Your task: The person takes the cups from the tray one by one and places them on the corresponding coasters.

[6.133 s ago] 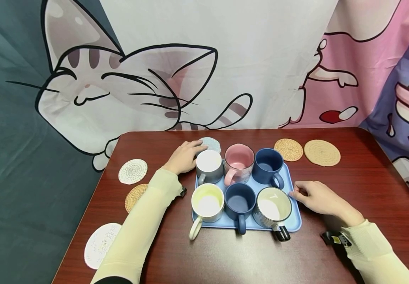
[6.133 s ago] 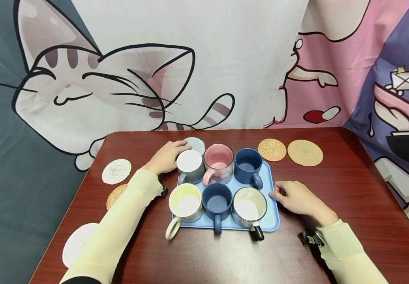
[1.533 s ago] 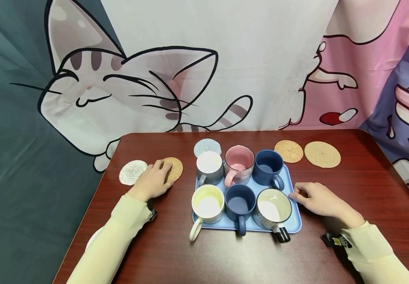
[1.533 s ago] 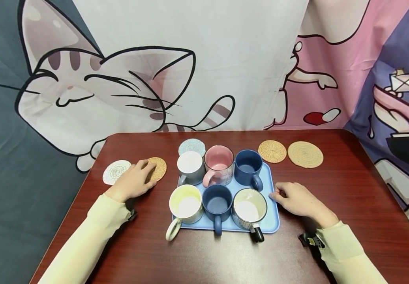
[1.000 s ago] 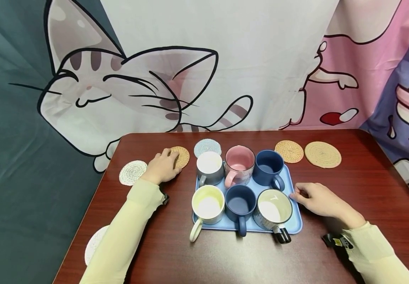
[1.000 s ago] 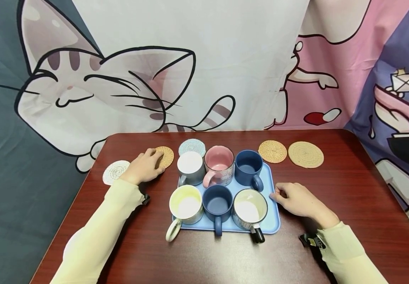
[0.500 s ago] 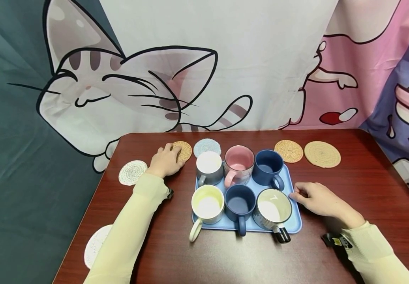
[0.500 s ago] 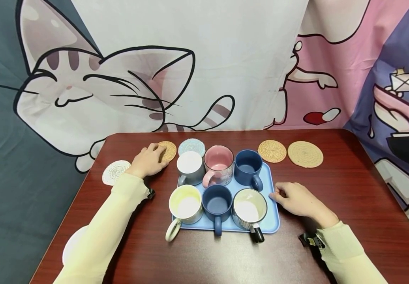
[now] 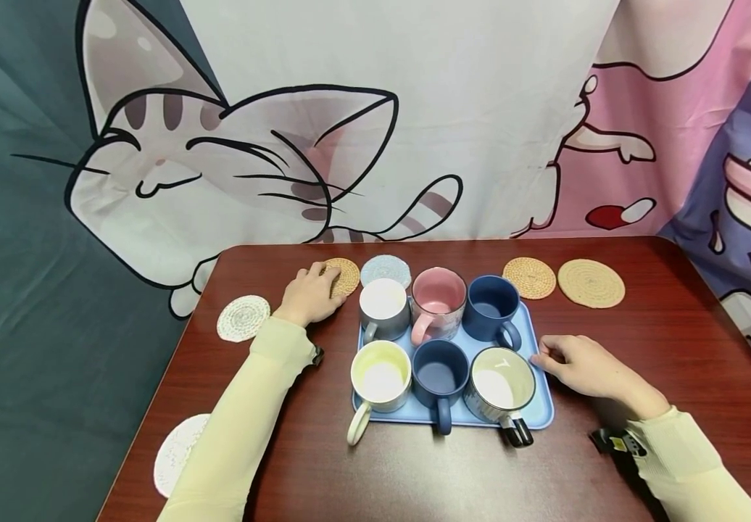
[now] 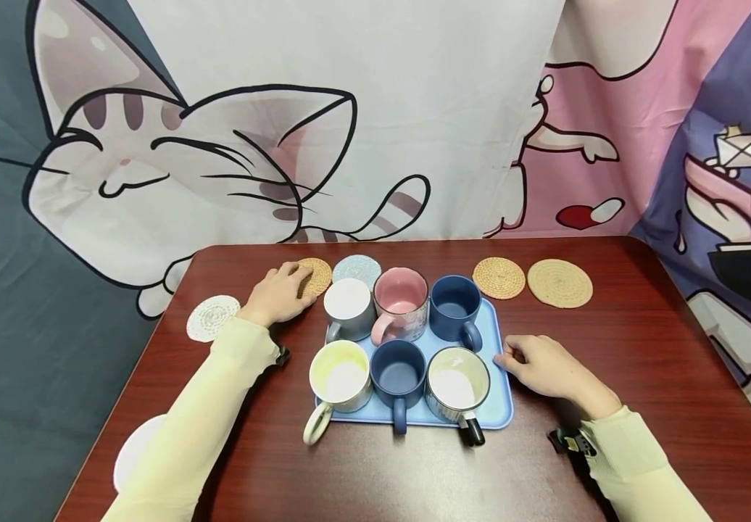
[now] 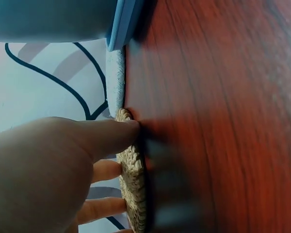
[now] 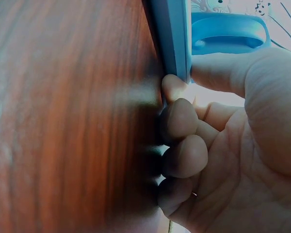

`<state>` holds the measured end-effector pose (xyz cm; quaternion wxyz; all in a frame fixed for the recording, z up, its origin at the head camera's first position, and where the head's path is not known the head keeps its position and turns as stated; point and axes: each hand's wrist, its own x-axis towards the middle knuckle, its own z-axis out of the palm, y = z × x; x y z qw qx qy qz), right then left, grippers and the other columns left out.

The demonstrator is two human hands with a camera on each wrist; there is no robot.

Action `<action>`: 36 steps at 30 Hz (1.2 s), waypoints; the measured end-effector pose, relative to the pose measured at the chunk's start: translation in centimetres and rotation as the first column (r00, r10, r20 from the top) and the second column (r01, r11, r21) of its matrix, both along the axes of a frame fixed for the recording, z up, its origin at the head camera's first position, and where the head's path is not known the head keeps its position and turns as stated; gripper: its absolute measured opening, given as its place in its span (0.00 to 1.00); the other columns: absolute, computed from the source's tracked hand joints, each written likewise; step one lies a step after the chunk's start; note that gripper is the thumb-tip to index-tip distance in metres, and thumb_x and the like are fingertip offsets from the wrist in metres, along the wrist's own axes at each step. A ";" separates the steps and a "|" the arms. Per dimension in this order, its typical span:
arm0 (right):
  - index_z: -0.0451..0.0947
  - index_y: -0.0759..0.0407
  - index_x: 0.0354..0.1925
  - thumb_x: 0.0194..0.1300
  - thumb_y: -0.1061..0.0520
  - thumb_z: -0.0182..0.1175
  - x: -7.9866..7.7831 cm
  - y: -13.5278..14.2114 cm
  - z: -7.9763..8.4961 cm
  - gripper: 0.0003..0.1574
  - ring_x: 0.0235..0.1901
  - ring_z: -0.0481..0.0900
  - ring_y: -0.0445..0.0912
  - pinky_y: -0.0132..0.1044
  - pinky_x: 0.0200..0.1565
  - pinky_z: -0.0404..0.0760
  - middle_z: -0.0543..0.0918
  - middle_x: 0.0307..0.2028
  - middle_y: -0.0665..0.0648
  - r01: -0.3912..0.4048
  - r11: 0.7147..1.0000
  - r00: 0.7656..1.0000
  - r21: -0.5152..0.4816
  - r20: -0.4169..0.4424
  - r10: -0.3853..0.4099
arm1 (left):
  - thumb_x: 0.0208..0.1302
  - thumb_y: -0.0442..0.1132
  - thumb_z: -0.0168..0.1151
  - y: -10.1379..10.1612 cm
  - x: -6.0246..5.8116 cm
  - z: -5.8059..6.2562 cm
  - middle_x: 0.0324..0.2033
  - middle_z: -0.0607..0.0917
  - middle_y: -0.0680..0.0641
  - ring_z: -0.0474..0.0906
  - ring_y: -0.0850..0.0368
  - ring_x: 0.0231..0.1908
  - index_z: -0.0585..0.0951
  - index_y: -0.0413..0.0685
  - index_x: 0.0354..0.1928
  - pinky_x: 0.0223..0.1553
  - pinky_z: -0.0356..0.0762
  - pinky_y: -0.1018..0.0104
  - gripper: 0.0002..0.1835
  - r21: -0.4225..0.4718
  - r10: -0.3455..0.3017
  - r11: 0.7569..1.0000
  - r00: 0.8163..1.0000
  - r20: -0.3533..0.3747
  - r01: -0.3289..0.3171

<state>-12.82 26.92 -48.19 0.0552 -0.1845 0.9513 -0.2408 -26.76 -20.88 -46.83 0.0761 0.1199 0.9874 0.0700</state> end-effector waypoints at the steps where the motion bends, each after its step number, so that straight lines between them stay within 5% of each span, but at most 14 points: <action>1: 0.67 0.45 0.22 0.70 0.52 0.67 0.0 0.0 0.0 0.22 0.20 0.61 0.33 0.29 0.27 0.59 0.62 0.17 0.40 0.000 1.000 1.000 0.000 0.000 0.000 | 0.71 0.56 0.60 0.1 0.0 -0.1 0.75 0.65 0.38 0.68 0.32 0.69 0.68 0.52 0.77 0.62 0.75 0.36 0.36 0.002 -0.008 1.000 1.000 -0.006 0.008; 20: 0.67 0.45 0.22 0.71 0.52 0.66 0.0 -0.1 0.1 0.23 0.20 0.61 0.33 0.29 0.27 0.60 0.62 0.17 0.40 -0.008 1.000 1.000 0.000 0.001 0.008 | 0.70 0.58 0.59 2.2 -0.7 -0.9 0.77 0.65 0.40 0.69 0.34 0.70 0.69 0.53 0.76 0.64 0.75 0.39 0.36 0.042 -0.137 0.989 0.989 -0.061 0.139; 36: 0.67 0.44 0.22 0.71 0.53 0.66 -0.1 0.0 0.2 0.23 0.20 0.61 0.32 0.29 0.28 0.61 0.61 0.17 0.38 -0.024 1.000 0.999 -0.001 -0.027 0.024 | 0.69 0.42 0.61 3.1 -1.1 -0.5 0.79 0.62 0.39 0.65 0.34 0.73 0.68 0.51 0.77 0.74 0.65 0.45 0.34 0.069 -0.240 0.968 0.971 -0.012 0.240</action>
